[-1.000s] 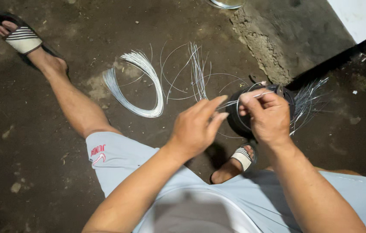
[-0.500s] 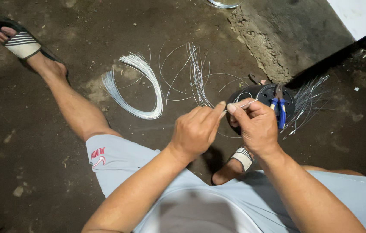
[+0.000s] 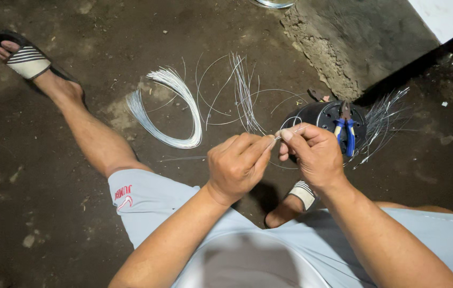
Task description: The person sits on the floor and repeatedly picks up thin metal wires, straightens them, and cuts them into shorter pieces using pliers. The cut pieces are placed on the floor next to a black bucket.
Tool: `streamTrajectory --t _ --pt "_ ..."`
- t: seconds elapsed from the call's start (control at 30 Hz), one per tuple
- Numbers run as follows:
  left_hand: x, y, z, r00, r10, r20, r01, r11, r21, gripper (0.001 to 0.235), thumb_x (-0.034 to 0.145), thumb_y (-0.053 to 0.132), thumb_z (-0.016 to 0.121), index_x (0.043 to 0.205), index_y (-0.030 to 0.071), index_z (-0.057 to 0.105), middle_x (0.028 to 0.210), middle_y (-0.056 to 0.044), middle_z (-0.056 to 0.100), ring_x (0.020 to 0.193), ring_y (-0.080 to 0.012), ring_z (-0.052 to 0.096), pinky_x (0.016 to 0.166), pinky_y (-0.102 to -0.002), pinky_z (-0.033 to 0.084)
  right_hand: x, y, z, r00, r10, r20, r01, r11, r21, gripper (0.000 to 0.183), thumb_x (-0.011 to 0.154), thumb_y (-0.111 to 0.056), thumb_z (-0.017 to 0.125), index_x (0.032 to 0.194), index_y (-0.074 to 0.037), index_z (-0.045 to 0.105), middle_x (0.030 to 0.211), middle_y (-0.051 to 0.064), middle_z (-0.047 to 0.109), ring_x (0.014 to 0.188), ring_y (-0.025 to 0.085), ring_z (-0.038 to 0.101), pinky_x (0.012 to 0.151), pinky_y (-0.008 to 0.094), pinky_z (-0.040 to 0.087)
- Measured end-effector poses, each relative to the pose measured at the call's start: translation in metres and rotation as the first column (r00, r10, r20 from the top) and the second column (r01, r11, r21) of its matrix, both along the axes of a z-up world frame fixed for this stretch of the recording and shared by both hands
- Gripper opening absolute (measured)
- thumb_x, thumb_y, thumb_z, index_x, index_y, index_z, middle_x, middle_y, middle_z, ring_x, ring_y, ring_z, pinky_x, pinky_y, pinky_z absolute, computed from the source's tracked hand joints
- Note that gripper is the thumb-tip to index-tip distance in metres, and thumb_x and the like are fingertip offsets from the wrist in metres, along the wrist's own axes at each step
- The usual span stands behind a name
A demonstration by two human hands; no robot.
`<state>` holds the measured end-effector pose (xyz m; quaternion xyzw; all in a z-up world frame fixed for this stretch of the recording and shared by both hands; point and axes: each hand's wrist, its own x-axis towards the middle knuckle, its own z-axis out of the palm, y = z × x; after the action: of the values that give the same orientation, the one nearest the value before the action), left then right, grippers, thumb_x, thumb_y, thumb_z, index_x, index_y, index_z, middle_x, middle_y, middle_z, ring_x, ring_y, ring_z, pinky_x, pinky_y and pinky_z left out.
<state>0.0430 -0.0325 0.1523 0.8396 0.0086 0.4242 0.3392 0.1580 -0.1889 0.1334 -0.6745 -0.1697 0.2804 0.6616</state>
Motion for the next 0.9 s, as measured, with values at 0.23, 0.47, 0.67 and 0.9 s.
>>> streamTrajectory --t 0.23,0.47,0.67,0.9 --pt "-0.003 0.003 0.001 1.0 0.027 0.0 -0.027 0.998 0.05 0.022 0.085 0.006 0.081 0.106 0.009 0.076 0.085 -0.001 0.067 0.069 -0.0198 0.064 0.061 -0.034 0.049 -0.001 0.0 -0.006 1.0 -0.001 -0.02 0.001 1.0 -0.022 0.016 0.101 -0.013 0.065 0.093 0.0 0.071 0.076 0.005 0.068 0.065 0.011 0.061 0.063 0.024 0.049" --pt "-0.001 0.001 0.004 0.999 0.036 -0.03 -0.039 0.991 -0.127 0.012 0.087 0.009 0.08 0.099 0.011 0.076 0.086 -0.002 0.07 0.073 -0.0209 0.068 0.064 -0.033 0.052 0.004 -0.009 -0.009 0.974 0.06 -0.218 -0.002 0.966 0.257 0.024 0.109 -0.021 0.056 0.099 -0.002 0.067 0.088 0.009 0.069 0.077 0.016 0.067 0.074 0.03 0.055" --pt "-0.002 0.0 0.003 0.987 -0.078 -0.139 0.019 0.923 -0.384 0.01 0.092 0.011 0.077 0.102 0.007 0.077 0.086 -0.006 0.071 0.074 -0.019 0.071 0.065 -0.029 0.053 0.007 -0.008 -0.012 0.952 0.103 -0.287 -0.007 0.948 0.317 0.029 0.11 -0.022 0.051 0.105 0.001 0.067 0.097 0.011 0.071 0.088 0.019 0.069 0.084 0.037 0.059" --pt "0.001 0.002 -0.009 0.947 -0.274 -0.167 0.069 0.683 -0.727 0.01 0.093 0.011 0.075 0.099 0.005 0.078 0.08 0.001 0.065 0.07 -0.0046 0.054 0.056 -0.023 0.039 0.016 -0.014 -0.021 0.953 0.139 -0.269 -0.059 0.956 0.286 0.018 0.106 -0.013 0.057 0.107 0.002 0.068 0.092 0.012 0.071 0.082 0.02 0.069 0.076 0.031 0.054"
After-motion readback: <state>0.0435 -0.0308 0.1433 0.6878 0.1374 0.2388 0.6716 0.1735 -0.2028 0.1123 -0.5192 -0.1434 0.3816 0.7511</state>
